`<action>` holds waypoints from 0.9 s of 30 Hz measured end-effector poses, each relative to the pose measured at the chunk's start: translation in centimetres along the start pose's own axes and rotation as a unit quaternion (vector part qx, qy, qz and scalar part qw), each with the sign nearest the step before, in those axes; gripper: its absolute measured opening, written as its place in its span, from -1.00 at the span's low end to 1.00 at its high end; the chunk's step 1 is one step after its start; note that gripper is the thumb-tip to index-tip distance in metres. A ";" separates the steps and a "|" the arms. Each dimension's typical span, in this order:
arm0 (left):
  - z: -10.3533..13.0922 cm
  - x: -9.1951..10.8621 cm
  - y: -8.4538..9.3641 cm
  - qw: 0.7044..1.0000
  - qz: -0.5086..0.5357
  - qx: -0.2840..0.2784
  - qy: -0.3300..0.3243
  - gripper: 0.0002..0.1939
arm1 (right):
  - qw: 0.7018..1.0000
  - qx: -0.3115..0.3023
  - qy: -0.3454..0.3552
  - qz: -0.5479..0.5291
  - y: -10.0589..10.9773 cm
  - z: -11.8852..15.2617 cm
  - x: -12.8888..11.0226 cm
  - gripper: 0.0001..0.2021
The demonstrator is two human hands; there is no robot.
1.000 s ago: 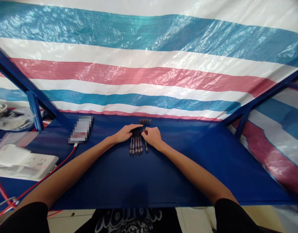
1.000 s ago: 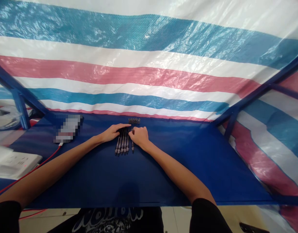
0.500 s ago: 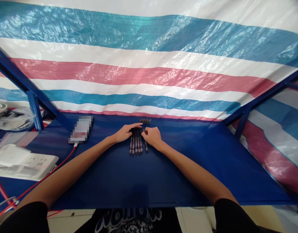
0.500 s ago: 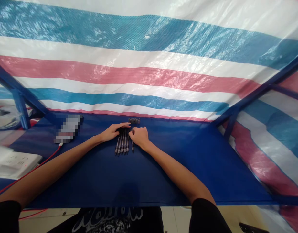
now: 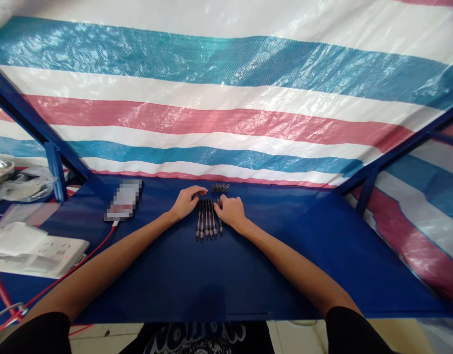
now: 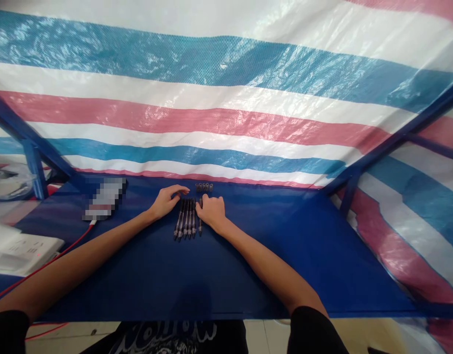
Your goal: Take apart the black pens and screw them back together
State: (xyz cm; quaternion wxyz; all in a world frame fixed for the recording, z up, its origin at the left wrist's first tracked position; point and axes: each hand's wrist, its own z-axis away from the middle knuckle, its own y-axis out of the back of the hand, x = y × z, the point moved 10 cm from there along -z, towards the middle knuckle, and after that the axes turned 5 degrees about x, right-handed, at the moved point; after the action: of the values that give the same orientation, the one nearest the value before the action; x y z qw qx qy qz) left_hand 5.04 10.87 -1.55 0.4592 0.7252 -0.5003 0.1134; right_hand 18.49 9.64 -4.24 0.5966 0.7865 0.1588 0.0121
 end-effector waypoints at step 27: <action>1.5 4.2 0.1 0.988 -0.070 -0.002 -0.136 -0.70 | 0.834 0.107 -0.141 -0.523 1.5 -0.9 4.3 -0.74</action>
State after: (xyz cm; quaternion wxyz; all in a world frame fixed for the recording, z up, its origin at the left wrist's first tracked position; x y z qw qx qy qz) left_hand 6.56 7.07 0.31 0.3951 0.7661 -0.5065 -0.0195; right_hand 22.72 11.25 -3.26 0.4421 0.6381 0.4610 -0.4299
